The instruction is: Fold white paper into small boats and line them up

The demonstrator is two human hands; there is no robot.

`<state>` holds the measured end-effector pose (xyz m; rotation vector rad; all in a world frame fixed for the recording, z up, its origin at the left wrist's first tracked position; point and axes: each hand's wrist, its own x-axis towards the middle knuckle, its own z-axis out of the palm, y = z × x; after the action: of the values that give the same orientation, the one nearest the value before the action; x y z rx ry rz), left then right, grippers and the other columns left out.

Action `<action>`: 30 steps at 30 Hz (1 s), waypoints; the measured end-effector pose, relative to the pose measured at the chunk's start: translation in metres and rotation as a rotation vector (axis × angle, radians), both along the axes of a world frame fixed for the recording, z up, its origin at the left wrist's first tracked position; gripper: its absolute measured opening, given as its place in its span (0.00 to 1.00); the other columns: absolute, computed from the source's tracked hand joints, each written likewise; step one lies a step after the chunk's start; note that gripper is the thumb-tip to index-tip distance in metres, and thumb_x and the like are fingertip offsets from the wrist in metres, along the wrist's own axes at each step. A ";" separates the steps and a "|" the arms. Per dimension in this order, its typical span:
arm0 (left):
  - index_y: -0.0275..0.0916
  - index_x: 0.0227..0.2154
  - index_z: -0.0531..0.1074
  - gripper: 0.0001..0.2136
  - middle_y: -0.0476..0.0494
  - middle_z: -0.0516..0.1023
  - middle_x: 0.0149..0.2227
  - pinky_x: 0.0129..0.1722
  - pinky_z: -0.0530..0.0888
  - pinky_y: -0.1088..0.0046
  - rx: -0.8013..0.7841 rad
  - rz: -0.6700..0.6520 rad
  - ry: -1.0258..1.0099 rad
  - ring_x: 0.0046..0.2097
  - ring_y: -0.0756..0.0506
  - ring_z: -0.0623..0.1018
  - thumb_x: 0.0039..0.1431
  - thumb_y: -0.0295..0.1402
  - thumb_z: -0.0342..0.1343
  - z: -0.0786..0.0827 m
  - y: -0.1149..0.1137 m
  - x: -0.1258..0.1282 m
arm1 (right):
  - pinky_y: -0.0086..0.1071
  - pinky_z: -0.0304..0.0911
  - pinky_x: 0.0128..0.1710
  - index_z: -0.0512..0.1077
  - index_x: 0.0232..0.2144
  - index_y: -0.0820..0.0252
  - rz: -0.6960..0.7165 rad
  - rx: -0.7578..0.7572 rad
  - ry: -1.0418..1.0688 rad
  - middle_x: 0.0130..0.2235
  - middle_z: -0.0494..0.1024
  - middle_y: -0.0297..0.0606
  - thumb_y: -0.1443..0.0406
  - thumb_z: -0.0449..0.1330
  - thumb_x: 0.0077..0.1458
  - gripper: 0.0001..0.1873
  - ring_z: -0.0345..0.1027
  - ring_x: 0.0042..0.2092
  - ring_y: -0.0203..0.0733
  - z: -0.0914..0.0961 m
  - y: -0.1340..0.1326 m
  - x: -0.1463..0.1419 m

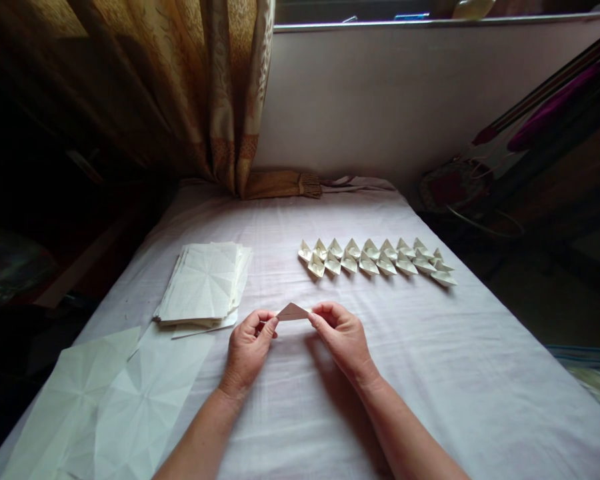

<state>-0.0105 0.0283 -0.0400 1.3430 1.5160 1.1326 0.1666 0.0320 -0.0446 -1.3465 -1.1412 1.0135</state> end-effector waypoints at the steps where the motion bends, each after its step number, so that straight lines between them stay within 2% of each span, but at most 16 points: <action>1: 0.38 0.30 0.74 0.13 0.50 0.75 0.21 0.21 0.69 0.79 0.006 0.001 0.002 0.23 0.49 0.76 0.54 0.44 0.57 0.000 0.000 0.000 | 0.30 0.69 0.31 0.75 0.26 0.59 -0.010 0.013 -0.012 0.27 0.80 0.36 0.56 0.65 0.47 0.12 0.74 0.29 0.40 0.000 0.000 0.000; 7: 0.38 0.30 0.74 0.13 0.49 0.76 0.22 0.21 0.69 0.79 -0.004 0.003 0.001 0.24 0.49 0.76 0.54 0.44 0.56 0.000 0.000 0.000 | 0.29 0.65 0.28 0.73 0.24 0.58 0.044 0.030 -0.130 0.23 0.76 0.33 0.57 0.61 0.51 0.12 0.69 0.26 0.38 0.007 -0.002 0.001; 14: 0.38 0.30 0.76 0.12 0.49 0.76 0.22 0.26 0.72 0.78 0.028 -0.003 -0.005 0.25 0.49 0.77 0.53 0.42 0.58 -0.002 0.001 -0.001 | 0.28 0.62 0.25 0.70 0.22 0.58 0.023 0.014 -0.068 0.22 0.73 0.32 0.57 0.61 0.49 0.11 0.65 0.24 0.36 0.004 -0.001 0.000; 20: 0.37 0.31 0.76 0.13 0.51 0.74 0.20 0.20 0.66 0.79 -0.045 0.017 -0.057 0.22 0.50 0.73 0.50 0.43 0.59 0.000 0.001 -0.003 | 0.28 0.64 0.28 0.70 0.31 0.57 -0.035 0.055 0.036 0.27 0.75 0.33 0.58 0.63 0.47 0.11 0.68 0.28 0.37 -0.002 0.001 -0.004; 24: 0.38 0.32 0.73 0.12 0.50 0.74 0.24 0.19 0.65 0.80 -0.046 0.048 -0.116 0.23 0.51 0.73 0.48 0.40 0.60 0.002 0.002 -0.001 | 0.27 0.63 0.27 0.70 0.35 0.57 -0.031 0.059 -0.011 0.27 0.76 0.32 0.60 0.63 0.48 0.12 0.68 0.27 0.36 -0.003 0.000 -0.003; 27: 0.39 0.35 0.70 0.13 0.51 0.74 0.28 0.19 0.66 0.81 -0.031 0.063 -0.178 0.24 0.53 0.73 0.47 0.38 0.60 0.002 0.003 0.000 | 0.26 0.61 0.26 0.70 0.33 0.57 -0.024 0.061 -0.062 0.27 0.75 0.32 0.61 0.62 0.48 0.10 0.66 0.26 0.35 -0.002 -0.002 -0.003; 30: 0.39 0.36 0.68 0.15 0.53 0.72 0.28 0.19 0.66 0.82 -0.044 0.071 -0.240 0.23 0.54 0.73 0.45 0.38 0.61 0.001 0.004 0.000 | 0.26 0.59 0.24 0.68 0.26 0.57 0.020 0.048 -0.095 0.25 0.72 0.30 0.62 0.61 0.48 0.06 0.63 0.24 0.33 0.001 -0.003 -0.003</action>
<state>-0.0100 0.0326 -0.0392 1.0880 1.4136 1.2499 0.1640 0.0290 -0.0436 -1.3594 -1.2448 0.9386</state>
